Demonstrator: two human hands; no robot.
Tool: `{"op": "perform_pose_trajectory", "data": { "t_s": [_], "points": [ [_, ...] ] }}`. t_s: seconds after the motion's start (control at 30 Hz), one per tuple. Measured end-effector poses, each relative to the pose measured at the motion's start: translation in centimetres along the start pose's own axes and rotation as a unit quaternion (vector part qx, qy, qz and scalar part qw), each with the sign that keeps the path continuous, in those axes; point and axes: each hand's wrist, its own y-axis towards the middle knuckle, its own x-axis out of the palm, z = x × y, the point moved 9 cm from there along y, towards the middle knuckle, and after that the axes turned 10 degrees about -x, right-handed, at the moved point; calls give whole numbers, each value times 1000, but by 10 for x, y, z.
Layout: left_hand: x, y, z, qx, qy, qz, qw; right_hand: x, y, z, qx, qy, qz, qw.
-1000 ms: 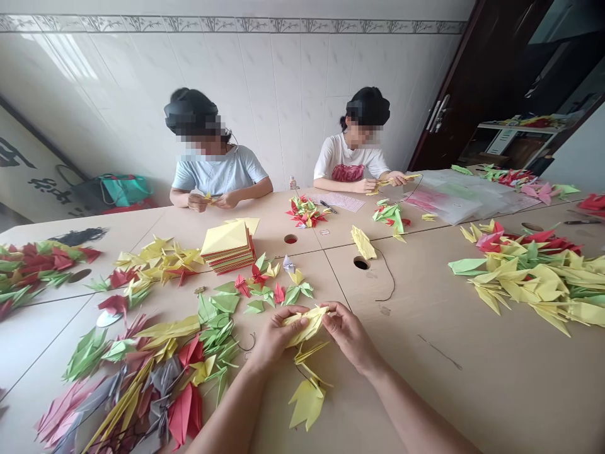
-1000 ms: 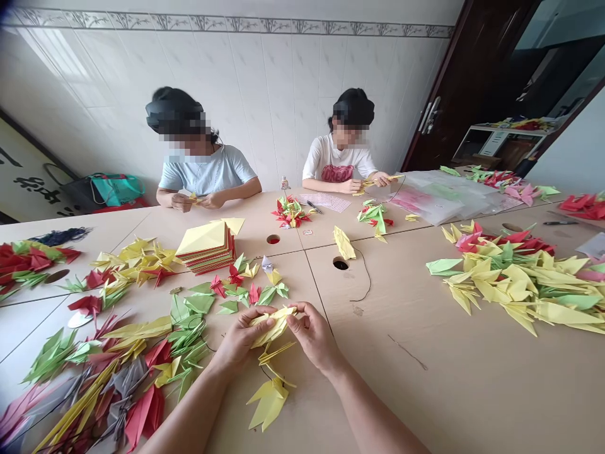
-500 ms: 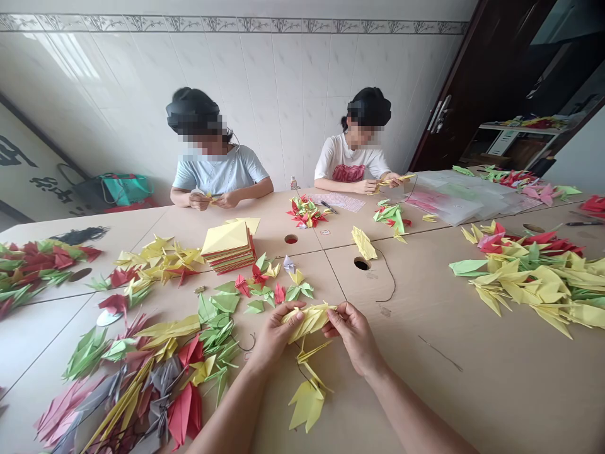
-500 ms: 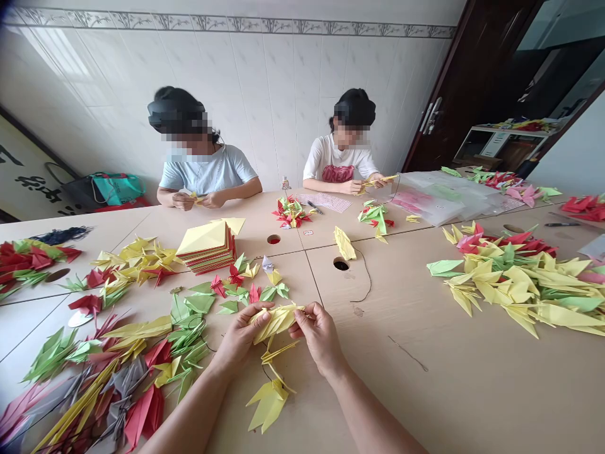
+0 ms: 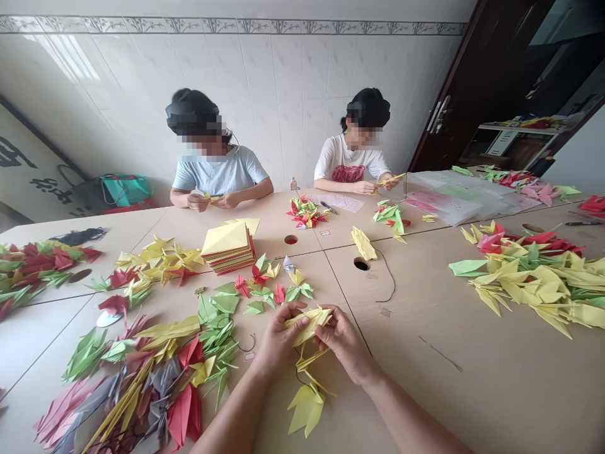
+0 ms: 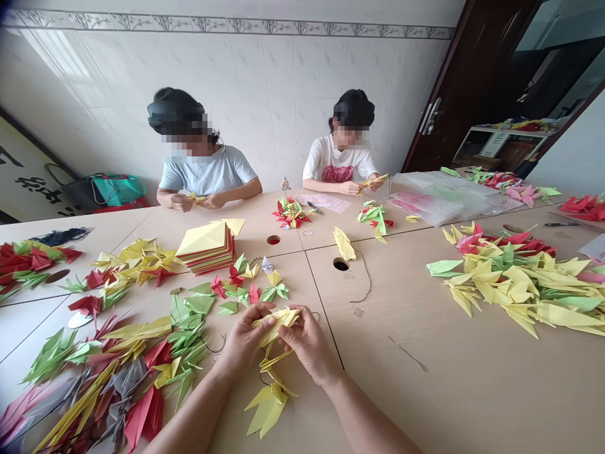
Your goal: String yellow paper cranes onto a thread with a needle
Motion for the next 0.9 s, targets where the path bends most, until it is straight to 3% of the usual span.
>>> {"op": "perform_pose_trajectory", "data": {
  "t_s": [0.13,0.27,0.47,0.9],
  "points": [
    [7,-5,9,39,31,-4,999,7,1,-2,4,-1,-21,1000],
    [10,-9,14,52,42,-15,998,-9,5,4,11,12,38,999],
    [15,-10,12,26,52,-67,996,-32,9,14,27,53,115,992],
    [26,-13,2,-60,-31,-142,988,-40,11,12,23,78,146,986]
  ]
}}
